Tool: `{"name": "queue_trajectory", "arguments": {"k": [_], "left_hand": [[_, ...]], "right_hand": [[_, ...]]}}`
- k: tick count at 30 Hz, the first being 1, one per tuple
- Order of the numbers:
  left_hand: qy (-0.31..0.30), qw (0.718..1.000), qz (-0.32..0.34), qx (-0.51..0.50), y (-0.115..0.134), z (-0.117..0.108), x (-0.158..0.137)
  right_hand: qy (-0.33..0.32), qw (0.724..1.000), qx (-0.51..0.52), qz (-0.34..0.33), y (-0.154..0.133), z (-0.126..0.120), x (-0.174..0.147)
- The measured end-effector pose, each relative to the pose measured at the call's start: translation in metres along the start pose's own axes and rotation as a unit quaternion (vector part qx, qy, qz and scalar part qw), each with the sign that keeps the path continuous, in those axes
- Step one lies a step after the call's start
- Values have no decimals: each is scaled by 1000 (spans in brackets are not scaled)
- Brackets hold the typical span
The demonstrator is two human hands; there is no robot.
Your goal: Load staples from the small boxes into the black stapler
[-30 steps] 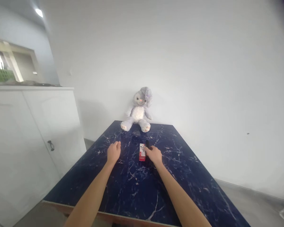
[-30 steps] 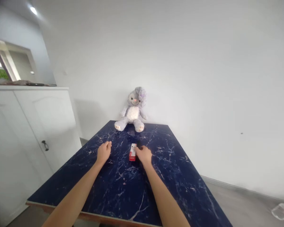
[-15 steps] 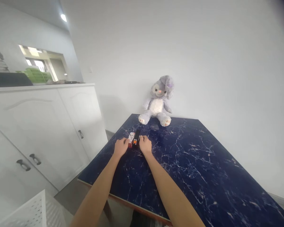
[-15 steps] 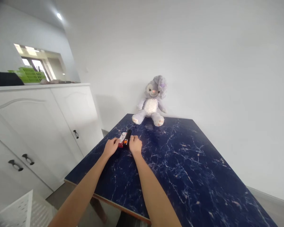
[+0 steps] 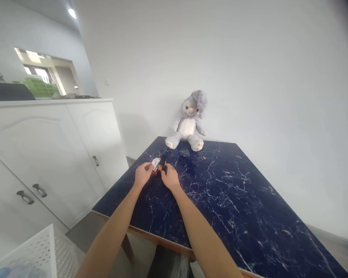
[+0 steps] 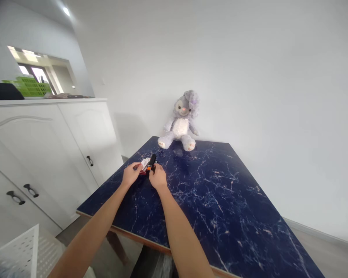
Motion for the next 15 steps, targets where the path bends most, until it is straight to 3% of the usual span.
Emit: {"name": "queue_trajectory", "arguments": {"k": [3, 5, 10, 15], "left_hand": [[64, 995, -38, -64, -4, -2, 1], [70, 988, -59, -125, -4, 0, 2], [-9, 961, -76, -266, 11, 13, 0], [-84, 875, -144, -454, 26, 19, -5]], "right_hand": [[59, 997, 40, 2, -1, -8, -2], [74, 995, 66, -21, -5, -12, -5], [15, 984, 67, -164, -24, -10, -18], [16, 988, 66, -141, -23, -12, -17]]}}
Point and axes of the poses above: each hand's wrist, its own x-axis towards the middle knuckle, its own z-axis out of the palm, y = z × x, the point moved 4 cm from there along x, towards the middle knuckle, and after that the axes turned 12 degrees about z, right-handed, at the moved point
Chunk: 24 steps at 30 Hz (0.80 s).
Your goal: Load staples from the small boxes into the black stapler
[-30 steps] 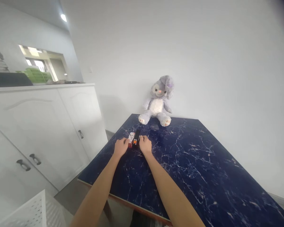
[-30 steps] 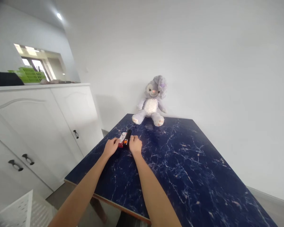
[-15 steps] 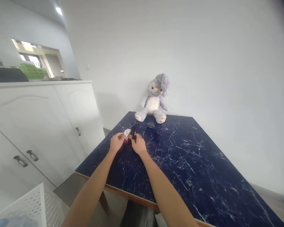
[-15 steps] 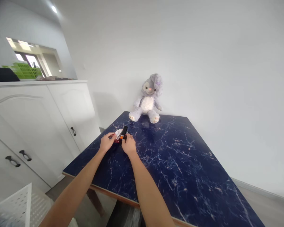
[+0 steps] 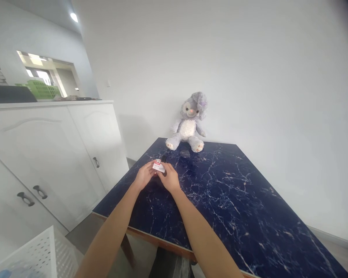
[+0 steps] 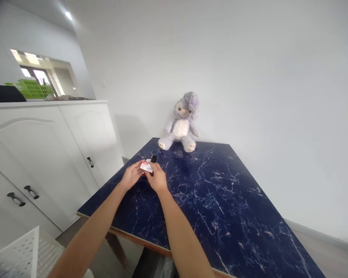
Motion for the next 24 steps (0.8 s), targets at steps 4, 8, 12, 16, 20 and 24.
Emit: {"name": "queue_trajectory", "arguments": {"k": [4, 8, 12, 16, 20, 24], "left_hand": [[-28, 998, -2, 60, 4, -1, -2], [-4, 997, -2, 79, 1, -7, -1], [86, 995, 10, 59, -5, -19, 4], [141, 988, 27, 55, -8, -28, 7], [175, 983, 30, 54, -10, -33, 8], [223, 972, 44, 59, -10, -41, 10]], "right_hand": [[-18, 1000, 0, 15, 1, -2, 1], [-15, 1000, 19, 18, 1, -1, 2], [-8, 999, 35, 40, 6, 2, 5], [-34, 998, 36, 37, 7, 8, 6], [-44, 997, 42, 40, 6, 9, 5], [-44, 997, 25, 55, 5, 7, 4]]}}
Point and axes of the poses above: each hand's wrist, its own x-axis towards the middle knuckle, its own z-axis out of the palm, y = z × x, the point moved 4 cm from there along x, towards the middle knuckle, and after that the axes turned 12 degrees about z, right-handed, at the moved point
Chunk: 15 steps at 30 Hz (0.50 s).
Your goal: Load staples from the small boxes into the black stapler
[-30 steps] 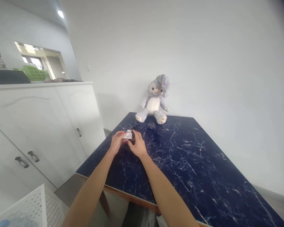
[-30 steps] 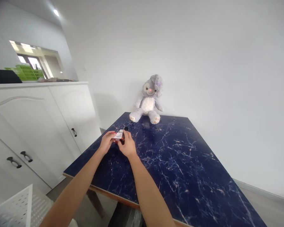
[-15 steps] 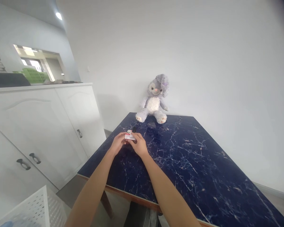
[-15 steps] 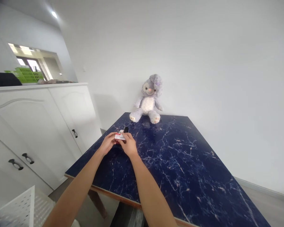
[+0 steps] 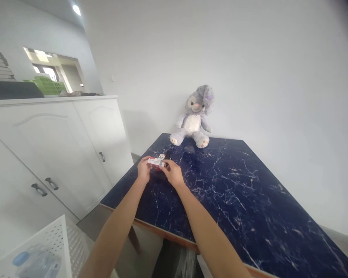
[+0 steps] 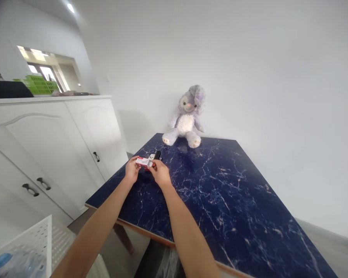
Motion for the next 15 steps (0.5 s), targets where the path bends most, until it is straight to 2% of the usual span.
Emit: {"name": "queue_trajectory", "arguments": {"k": [5, 11, 15], "left_hand": [[16, 1000, -1, -1, -2, -5, 6], [-47, 999, -10, 10, 3, 4, 1], [-15, 998, 34, 51, 5, 2, 1]], "right_hand": [[-10, 1000, 2, -19, -2, -2, -1], [9, 1000, -8, -27, -3, -5, -2], [22, 998, -54, -33, -5, -7, -4]]}}
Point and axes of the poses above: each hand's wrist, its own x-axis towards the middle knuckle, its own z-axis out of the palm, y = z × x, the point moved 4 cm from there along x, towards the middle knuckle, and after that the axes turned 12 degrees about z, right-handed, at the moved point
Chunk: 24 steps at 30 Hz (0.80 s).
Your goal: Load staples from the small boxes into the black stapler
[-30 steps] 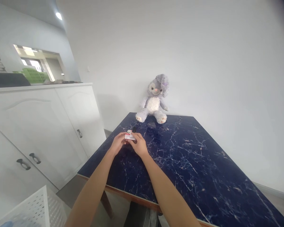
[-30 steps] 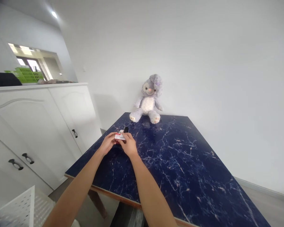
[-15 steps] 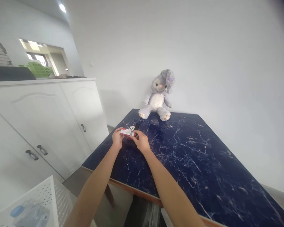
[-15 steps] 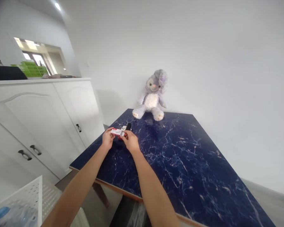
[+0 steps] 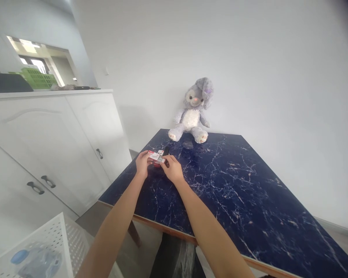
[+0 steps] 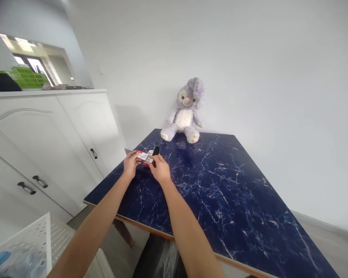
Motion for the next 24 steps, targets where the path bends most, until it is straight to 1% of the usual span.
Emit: {"name": "queue_trajectory", "arguments": {"k": [2, 4, 8, 12, 18, 24], "left_hand": [[24, 999, 20, 21, 0, -3, 1], [36, 998, 31, 38, -1, -4, 2], [49, 994, 64, 67, 1, -6, 2], [38, 990, 108, 84, 5, -5, 0], [18, 991, 109, 71, 8, -2, -1], [9, 986, 142, 85, 11, -2, -5]], "right_hand": [[0, 1000, -30, 5, -1, 0, -1], [-9, 999, -53, 6, -1, 3, -2], [-29, 995, -99, -14, -1, 9, -5], [-21, 991, -128, -13, -2, 11, -6], [-1, 994, -110, -1, -5, 7, -5], [-9, 994, -111, -9, -8, 8, -5]]}}
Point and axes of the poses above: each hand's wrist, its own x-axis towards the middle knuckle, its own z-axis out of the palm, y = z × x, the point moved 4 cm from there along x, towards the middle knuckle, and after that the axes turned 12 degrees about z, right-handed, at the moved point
